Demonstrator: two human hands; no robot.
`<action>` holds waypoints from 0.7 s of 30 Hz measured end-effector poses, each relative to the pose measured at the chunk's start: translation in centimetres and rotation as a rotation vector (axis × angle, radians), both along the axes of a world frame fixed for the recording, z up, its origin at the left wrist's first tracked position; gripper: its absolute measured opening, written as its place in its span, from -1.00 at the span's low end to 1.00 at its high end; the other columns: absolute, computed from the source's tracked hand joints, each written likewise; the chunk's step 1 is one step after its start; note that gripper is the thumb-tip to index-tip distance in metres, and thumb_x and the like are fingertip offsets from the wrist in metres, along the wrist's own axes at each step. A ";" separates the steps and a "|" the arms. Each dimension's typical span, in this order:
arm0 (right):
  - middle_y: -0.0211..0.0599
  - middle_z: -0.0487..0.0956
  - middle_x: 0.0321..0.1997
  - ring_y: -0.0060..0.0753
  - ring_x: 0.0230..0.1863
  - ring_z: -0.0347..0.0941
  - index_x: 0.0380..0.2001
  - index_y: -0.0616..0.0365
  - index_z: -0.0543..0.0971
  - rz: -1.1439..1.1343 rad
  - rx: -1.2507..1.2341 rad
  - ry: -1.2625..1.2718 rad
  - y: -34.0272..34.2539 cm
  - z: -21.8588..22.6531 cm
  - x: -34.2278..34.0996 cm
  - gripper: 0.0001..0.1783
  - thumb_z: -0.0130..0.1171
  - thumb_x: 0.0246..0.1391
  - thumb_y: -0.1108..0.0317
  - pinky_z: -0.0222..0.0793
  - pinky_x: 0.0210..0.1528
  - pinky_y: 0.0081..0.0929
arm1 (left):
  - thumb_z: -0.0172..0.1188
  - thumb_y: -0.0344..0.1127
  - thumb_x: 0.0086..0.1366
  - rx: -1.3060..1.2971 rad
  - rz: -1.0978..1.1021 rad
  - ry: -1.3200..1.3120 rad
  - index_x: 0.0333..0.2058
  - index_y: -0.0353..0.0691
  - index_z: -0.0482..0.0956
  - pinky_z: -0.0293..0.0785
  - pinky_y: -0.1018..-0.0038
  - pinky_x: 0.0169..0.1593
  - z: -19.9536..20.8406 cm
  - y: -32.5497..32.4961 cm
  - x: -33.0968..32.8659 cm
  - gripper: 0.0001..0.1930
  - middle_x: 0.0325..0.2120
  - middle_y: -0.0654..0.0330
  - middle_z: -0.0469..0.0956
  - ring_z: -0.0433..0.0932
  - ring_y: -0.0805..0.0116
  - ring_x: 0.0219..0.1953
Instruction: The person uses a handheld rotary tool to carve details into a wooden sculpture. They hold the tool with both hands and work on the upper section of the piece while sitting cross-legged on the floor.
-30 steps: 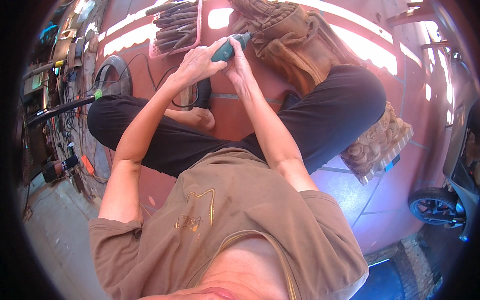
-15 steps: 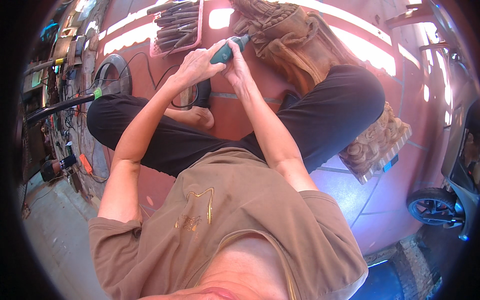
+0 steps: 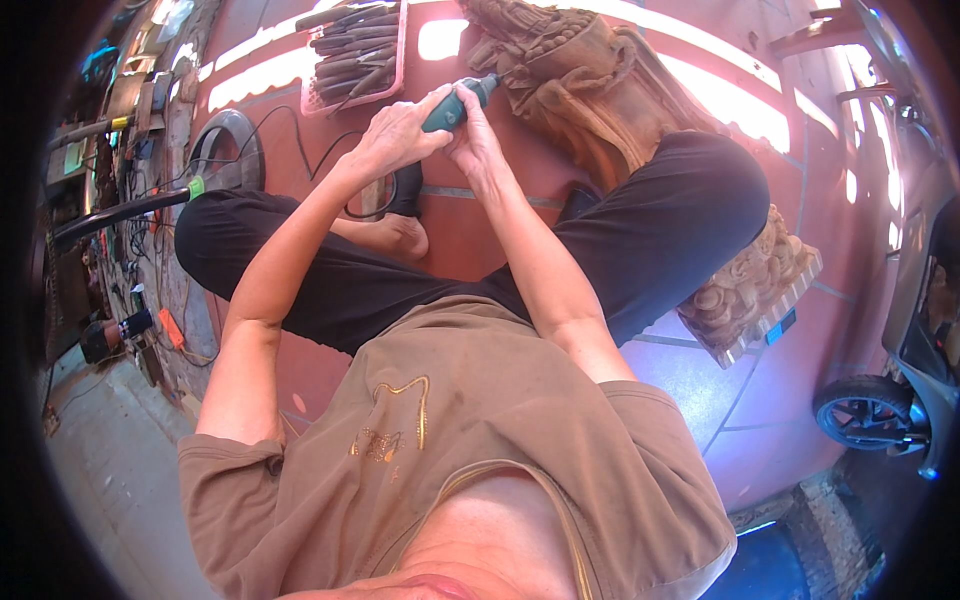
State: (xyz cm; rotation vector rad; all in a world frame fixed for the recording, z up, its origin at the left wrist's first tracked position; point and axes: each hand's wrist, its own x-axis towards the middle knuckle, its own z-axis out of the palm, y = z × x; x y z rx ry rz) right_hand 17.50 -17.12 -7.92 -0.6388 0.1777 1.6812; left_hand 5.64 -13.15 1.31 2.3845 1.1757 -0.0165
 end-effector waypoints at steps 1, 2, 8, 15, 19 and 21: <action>-0.46 0.62 -0.17 -0.46 -0.14 0.57 -0.14 -0.02 0.53 0.001 0.002 -0.003 0.0 0.0 0.0 -0.65 0.25 0.13 0.02 0.55 -0.06 -0.36 | 0.15 -0.13 0.07 0.001 -0.002 0.002 0.30 -0.10 0.24 0.50 0.08 -0.14 -0.1 0.0 0.0 -0.24 -0.38 -0.20 0.60 0.60 -0.19 -0.31; -0.46 0.62 -0.17 -0.46 -0.14 0.58 -0.14 -0.02 0.53 0.000 0.004 -0.006 0.0 0.0 0.0 -0.65 0.25 0.14 0.02 0.55 -0.07 -0.35 | 0.14 -0.13 0.07 0.001 -0.005 0.003 0.30 -0.11 0.24 0.50 0.08 -0.14 -0.1 0.0 0.0 -0.25 -0.38 -0.20 0.60 0.60 -0.19 -0.31; -0.51 0.61 -0.15 -0.43 -0.13 0.57 -0.11 -0.11 0.52 0.019 0.001 0.019 -0.2 -0.7 0.1 -0.68 0.25 0.15 0.03 0.55 -0.10 -0.25 | 0.14 -0.12 0.07 -0.007 -0.007 -0.006 0.30 -0.10 0.24 0.50 0.07 -0.14 0.0 -0.2 -0.1 -0.24 -0.37 -0.19 0.61 0.60 -0.19 -0.30; -0.49 0.61 -0.14 -0.46 -0.14 0.57 -0.12 -0.06 0.53 0.028 0.003 -0.006 -0.4 -0.3 0.0 -0.65 0.22 0.16 -0.01 0.57 -0.10 -0.34 | 0.16 -0.10 0.08 -0.017 -0.005 0.007 0.32 -0.06 0.21 0.50 0.06 -0.12 -0.3 -0.2 -0.2 -0.22 -0.34 -0.18 0.61 0.60 -0.17 -0.28; -0.48 0.61 -0.14 -0.47 -0.14 0.57 -0.11 -0.05 0.52 0.031 0.002 -0.005 -0.5 0.0 0.1 -0.65 0.21 0.17 -0.01 0.56 -0.08 -0.36 | 0.16 -0.11 0.07 -0.017 -0.011 -0.002 0.31 -0.07 0.21 0.49 0.06 -0.13 -0.3 -0.2 -0.2 -0.22 -0.35 -0.19 0.61 0.60 -0.18 -0.29; -0.49 0.61 -0.14 -0.47 -0.14 0.57 -0.11 -0.04 0.52 0.023 -0.001 -0.001 -0.5 -0.1 0.2 -0.65 0.21 0.17 0.01 0.56 -0.08 -0.37 | 0.15 -0.12 0.06 -0.012 -0.017 -0.013 0.31 -0.09 0.22 0.50 0.06 -0.14 -0.4 -0.2 -0.1 -0.22 -0.36 -0.19 0.61 0.60 -0.19 -0.30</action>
